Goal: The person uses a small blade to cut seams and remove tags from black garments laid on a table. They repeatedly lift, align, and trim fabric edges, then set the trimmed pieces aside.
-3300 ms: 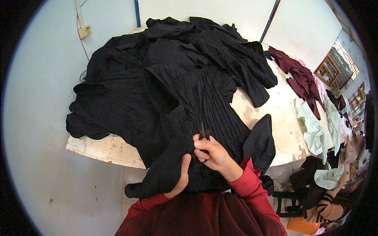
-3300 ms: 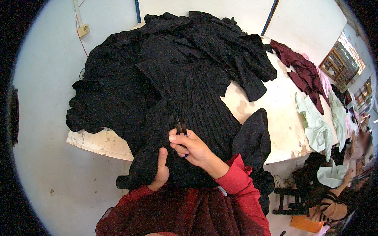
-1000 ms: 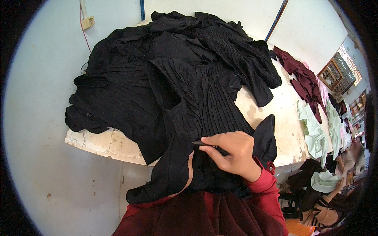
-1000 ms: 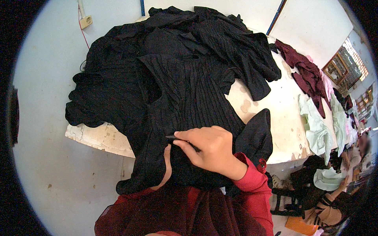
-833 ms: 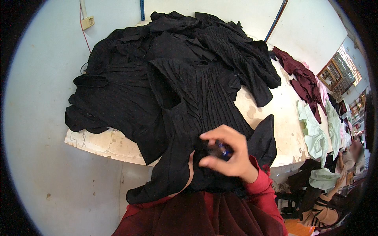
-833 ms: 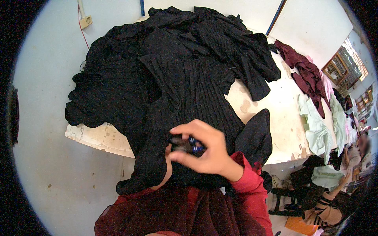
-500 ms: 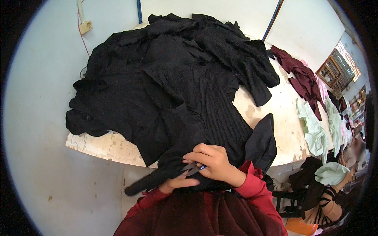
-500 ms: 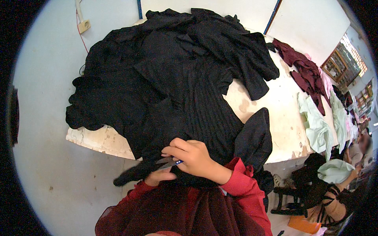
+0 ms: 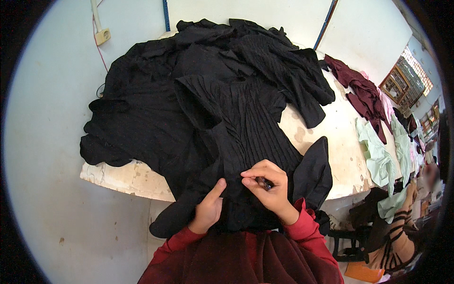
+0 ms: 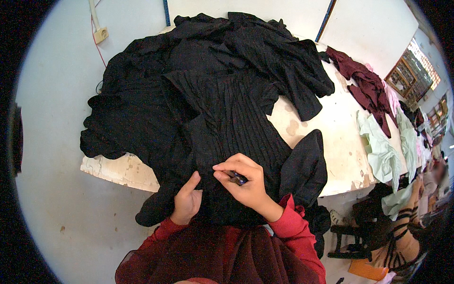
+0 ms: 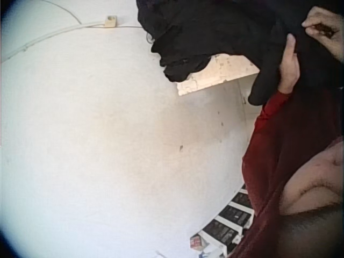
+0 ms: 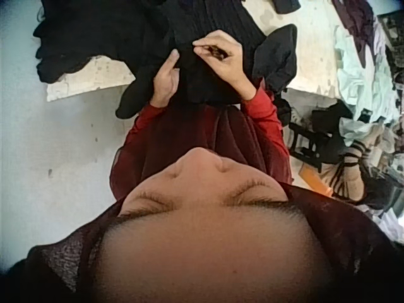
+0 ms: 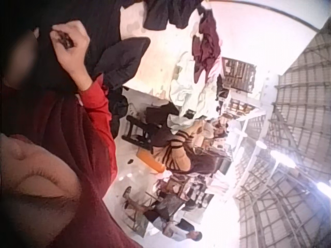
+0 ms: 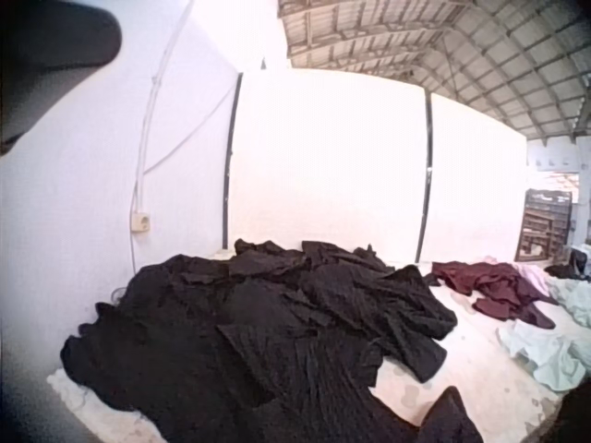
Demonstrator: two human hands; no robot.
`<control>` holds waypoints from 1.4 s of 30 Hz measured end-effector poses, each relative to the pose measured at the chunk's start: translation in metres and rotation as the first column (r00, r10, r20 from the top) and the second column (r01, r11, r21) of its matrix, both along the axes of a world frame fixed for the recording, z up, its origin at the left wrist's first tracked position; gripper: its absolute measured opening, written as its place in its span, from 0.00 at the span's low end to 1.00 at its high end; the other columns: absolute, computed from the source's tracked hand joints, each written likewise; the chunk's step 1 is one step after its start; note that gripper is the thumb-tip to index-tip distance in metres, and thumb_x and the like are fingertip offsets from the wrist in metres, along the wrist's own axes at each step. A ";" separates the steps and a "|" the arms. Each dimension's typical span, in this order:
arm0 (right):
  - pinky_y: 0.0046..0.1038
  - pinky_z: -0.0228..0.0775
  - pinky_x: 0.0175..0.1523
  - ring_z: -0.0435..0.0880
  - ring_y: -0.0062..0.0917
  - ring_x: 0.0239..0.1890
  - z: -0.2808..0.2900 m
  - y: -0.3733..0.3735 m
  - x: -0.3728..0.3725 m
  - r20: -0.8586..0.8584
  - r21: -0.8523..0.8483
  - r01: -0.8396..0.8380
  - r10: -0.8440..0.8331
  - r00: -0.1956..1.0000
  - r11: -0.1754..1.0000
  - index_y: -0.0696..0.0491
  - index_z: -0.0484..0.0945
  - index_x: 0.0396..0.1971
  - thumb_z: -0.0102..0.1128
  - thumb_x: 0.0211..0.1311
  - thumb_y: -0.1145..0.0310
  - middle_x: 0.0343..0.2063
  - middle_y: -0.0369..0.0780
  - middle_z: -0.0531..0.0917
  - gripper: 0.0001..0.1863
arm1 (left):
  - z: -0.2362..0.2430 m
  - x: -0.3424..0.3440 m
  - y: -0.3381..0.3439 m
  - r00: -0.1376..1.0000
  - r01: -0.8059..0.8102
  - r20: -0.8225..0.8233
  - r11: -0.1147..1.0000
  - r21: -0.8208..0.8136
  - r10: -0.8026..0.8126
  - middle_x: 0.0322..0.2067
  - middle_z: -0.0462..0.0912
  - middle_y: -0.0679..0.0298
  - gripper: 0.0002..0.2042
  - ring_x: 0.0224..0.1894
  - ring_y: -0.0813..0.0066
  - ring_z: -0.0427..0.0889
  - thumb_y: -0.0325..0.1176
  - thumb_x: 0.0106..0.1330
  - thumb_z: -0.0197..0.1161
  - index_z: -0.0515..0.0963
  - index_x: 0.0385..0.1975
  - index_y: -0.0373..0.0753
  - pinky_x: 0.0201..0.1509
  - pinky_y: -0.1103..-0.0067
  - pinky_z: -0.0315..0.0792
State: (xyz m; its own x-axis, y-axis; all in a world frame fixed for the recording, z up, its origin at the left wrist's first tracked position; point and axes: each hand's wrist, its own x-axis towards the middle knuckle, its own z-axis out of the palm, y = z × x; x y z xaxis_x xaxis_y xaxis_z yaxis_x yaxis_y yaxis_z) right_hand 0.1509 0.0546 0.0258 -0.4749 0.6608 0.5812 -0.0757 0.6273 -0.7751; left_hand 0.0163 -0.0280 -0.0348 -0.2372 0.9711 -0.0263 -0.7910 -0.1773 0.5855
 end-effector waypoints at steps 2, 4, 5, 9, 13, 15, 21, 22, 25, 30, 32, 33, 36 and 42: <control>0.16 0.59 0.26 0.69 0.13 0.22 -0.001 -0.004 -0.002 0.006 0.040 0.025 -0.026 1.000 0.999 0.54 0.84 0.34 0.69 0.47 0.78 0.26 0.35 0.77 0.12 | 0.001 0.001 0.000 1.000 0.019 0.016 1.000 0.021 -0.020 0.54 0.73 0.59 0.17 0.55 0.69 0.72 0.29 0.68 0.53 0.69 0.56 0.33 0.62 0.72 0.63; 0.19 0.67 0.29 0.75 0.19 0.24 0.000 -0.007 -0.005 0.020 0.098 0.030 -0.032 0.999 0.995 0.51 0.84 0.39 0.69 0.45 0.80 0.25 0.36 0.75 0.17 | 0.007 0.005 0.000 0.997 0.004 -0.072 1.000 -0.014 -0.006 0.54 0.72 0.59 0.17 0.57 0.67 0.69 0.32 0.70 0.49 0.68 0.56 0.33 0.64 0.69 0.59; 0.19 0.67 0.28 0.75 0.19 0.23 -0.001 -0.008 -0.007 0.021 0.134 0.047 -0.051 0.998 0.990 0.51 0.84 0.39 0.69 0.45 0.79 0.25 0.36 0.74 0.17 | 0.009 0.006 0.000 0.993 -0.005 -0.116 0.999 -0.033 0.002 0.54 0.72 0.58 0.17 0.58 0.65 0.68 0.34 0.71 0.47 0.67 0.55 0.32 0.65 0.68 0.57; 0.18 0.63 0.23 0.71 0.17 0.18 -0.009 -0.010 -0.008 0.115 0.367 0.106 -0.158 0.981 0.924 0.48 0.84 0.40 0.69 0.43 0.77 0.24 0.34 0.73 0.19 | -0.002 0.006 -0.005 0.991 0.018 -0.128 0.997 -0.069 -0.027 0.52 0.73 0.58 0.17 0.59 0.66 0.67 0.36 0.71 0.47 0.69 0.54 0.32 0.65 0.68 0.56; 0.17 0.61 0.25 0.69 0.16 0.21 -0.002 -0.010 -0.005 0.171 0.346 0.026 -0.090 0.981 0.938 0.48 0.84 0.40 0.69 0.38 0.80 0.24 0.34 0.71 0.22 | -0.013 0.001 -0.006 0.980 0.105 -0.170 0.994 0.007 -0.102 0.51 0.74 0.60 0.15 0.55 0.69 0.71 0.29 0.68 0.52 0.70 0.53 0.32 0.62 0.72 0.62; 0.18 0.62 0.28 0.71 0.17 0.23 0.002 -0.007 -0.005 0.108 0.149 -0.075 0.059 0.992 0.986 0.48 0.85 0.39 0.67 0.40 0.82 0.25 0.34 0.71 0.21 | -0.012 0.002 -0.005 0.980 0.084 -0.180 0.996 -0.016 -0.086 0.51 0.75 0.60 0.16 0.53 0.70 0.74 0.25 0.65 0.56 0.71 0.53 0.33 0.61 0.74 0.65; 0.22 0.69 0.30 0.80 0.23 0.27 0.036 0.003 0.009 0.223 0.083 -0.053 0.033 0.974 0.995 0.55 0.79 0.42 0.68 0.46 0.71 0.30 0.40 0.80 0.20 | 0.016 0.005 -0.002 0.998 -0.015 -0.066 1.000 -0.017 0.014 0.51 0.75 0.60 0.17 0.53 0.69 0.74 0.24 0.64 0.57 0.71 0.53 0.33 0.61 0.74 0.65; 0.22 0.69 0.29 0.80 0.25 0.25 0.037 0.006 0.011 0.268 0.156 -0.026 -0.017 0.963 0.987 0.54 0.80 0.41 0.69 0.46 0.69 0.27 0.39 0.81 0.19 | 0.016 0.005 -0.002 0.998 0.000 -0.065 1.000 -0.032 -0.002 0.51 0.75 0.60 0.17 0.53 0.69 0.73 0.24 0.64 0.57 0.71 0.53 0.33 0.61 0.74 0.65; 0.23 0.69 0.27 0.81 0.27 0.22 0.039 0.007 0.012 0.295 0.324 0.001 -0.102 0.950 0.946 0.51 0.82 0.36 0.70 0.46 0.65 0.22 0.36 0.82 0.15 | 0.016 0.006 -0.004 0.997 0.010 -0.077 0.999 -0.030 -0.013 0.51 0.75 0.60 0.17 0.53 0.69 0.74 0.24 0.63 0.58 0.71 0.53 0.33 0.61 0.74 0.64; 0.24 0.65 0.24 0.81 0.24 0.21 0.047 0.009 0.011 0.344 0.502 -0.032 -0.166 0.924 0.864 0.48 0.82 0.32 0.68 0.47 0.63 0.23 0.34 0.83 0.11 | 0.013 0.005 -0.004 0.994 0.008 -0.109 0.999 -0.041 -0.012 0.51 0.75 0.60 0.17 0.52 0.70 0.74 0.25 0.63 0.59 0.71 0.53 0.33 0.61 0.74 0.65; 0.24 0.64 0.23 0.81 0.23 0.20 0.052 0.010 0.009 0.368 0.539 -0.058 -0.173 0.914 0.840 0.48 0.82 0.32 0.68 0.48 0.62 0.22 0.33 0.83 0.10 | 0.011 0.004 -0.005 0.992 0.007 -0.126 0.997 -0.073 -0.016 0.51 0.75 0.60 0.18 0.51 0.70 0.75 0.25 0.63 0.59 0.71 0.53 0.33 0.60 0.75 0.66; 0.24 0.64 0.23 0.80 0.23 0.20 0.053 0.010 0.009 0.369 0.546 -0.062 -0.174 0.913 0.835 0.48 0.82 0.31 0.68 0.48 0.62 0.22 0.33 0.83 0.10 | 0.011 0.003 -0.006 0.992 0.011 -0.124 0.998 -0.066 -0.019 0.51 0.75 0.60 0.18 0.52 0.70 0.74 0.25 0.63 0.59 0.71 0.53 0.33 0.60 0.75 0.66; 0.24 0.64 0.24 0.80 0.23 0.19 0.057 0.011 0.009 0.388 0.560 -0.077 -0.179 0.904 0.825 0.48 0.83 0.31 0.68 0.48 0.63 0.21 0.33 0.82 0.10 | 0.014 0.002 -0.006 0.993 0.026 -0.116 0.999 -0.038 -0.030 0.51 0.75 0.60 0.18 0.52 0.70 0.74 0.25 0.63 0.60 0.71 0.53 0.32 0.61 0.75 0.66; 0.23 0.64 0.24 0.81 0.24 0.20 0.057 0.014 0.012 0.350 0.473 -0.047 -0.139 0.926 0.880 0.49 0.83 0.29 0.69 0.46 0.64 0.22 0.34 0.83 0.09 | 0.016 0.003 -0.008 0.994 -0.004 -0.112 1.000 -0.010 0.002 0.53 0.74 0.58 0.19 0.54 0.68 0.73 0.24 0.63 0.59 0.70 0.54 0.31 0.61 0.74 0.65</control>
State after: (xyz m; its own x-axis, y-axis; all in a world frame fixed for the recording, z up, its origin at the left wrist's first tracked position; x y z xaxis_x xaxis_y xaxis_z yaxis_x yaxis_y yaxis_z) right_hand 0.1631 0.0688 0.0824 -0.6883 0.3828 0.6162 0.1901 0.9149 -0.3561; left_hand 0.0198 -0.0361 -0.0185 -0.2420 0.9702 -0.0097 -0.7200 -0.1729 0.6721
